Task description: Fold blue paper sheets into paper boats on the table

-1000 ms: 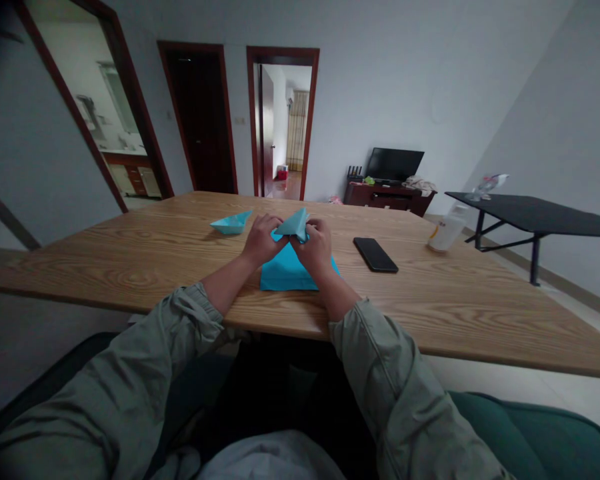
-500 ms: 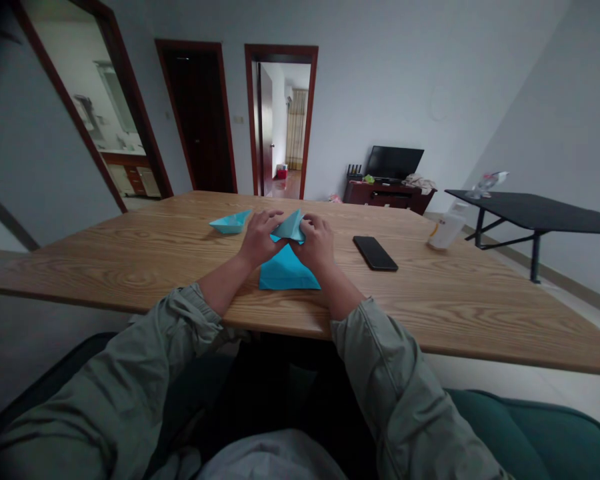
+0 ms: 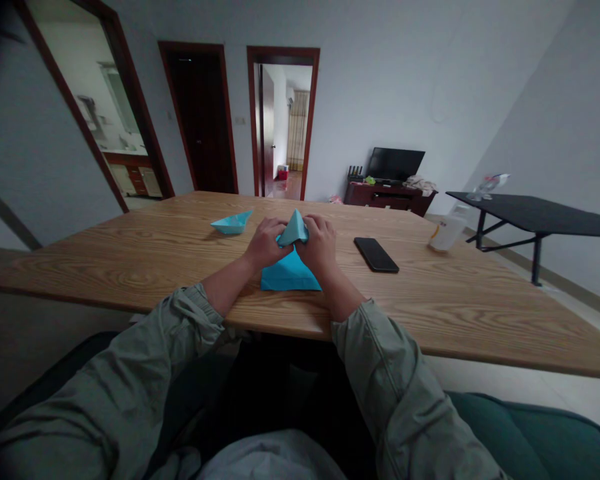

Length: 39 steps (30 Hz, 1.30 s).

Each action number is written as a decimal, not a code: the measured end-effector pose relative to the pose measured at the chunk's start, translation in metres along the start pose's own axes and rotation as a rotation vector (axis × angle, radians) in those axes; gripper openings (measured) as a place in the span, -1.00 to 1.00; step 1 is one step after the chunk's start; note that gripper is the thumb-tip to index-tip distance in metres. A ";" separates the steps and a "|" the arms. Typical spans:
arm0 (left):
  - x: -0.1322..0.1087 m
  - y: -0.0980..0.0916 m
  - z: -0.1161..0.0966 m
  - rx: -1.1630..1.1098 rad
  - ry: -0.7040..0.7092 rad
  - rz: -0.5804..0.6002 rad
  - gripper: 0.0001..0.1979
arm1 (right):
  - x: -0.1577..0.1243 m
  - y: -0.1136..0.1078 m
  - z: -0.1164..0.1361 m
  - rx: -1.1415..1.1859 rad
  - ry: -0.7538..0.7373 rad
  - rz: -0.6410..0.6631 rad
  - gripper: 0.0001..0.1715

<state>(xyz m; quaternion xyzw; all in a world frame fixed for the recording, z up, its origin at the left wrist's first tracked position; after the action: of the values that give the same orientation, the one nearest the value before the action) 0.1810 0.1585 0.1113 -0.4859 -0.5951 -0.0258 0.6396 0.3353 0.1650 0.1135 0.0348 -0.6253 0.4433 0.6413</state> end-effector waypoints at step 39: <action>0.001 0.004 0.007 -0.158 -0.007 -0.003 -0.39 | -0.003 0.016 -0.002 0.112 -0.033 0.065 -0.48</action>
<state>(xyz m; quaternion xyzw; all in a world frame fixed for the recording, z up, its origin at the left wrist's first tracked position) 0.1786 0.1657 0.1079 -0.5339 -0.5943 -0.0720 0.5971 0.3273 0.1741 0.1030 0.0576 -0.6108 0.4977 0.6131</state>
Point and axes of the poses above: each hand's wrist, its own x-axis towards the middle knuckle, its own y-axis out of the palm, z = x × y, the point moved 2 cm from there along x, towards the middle knuckle
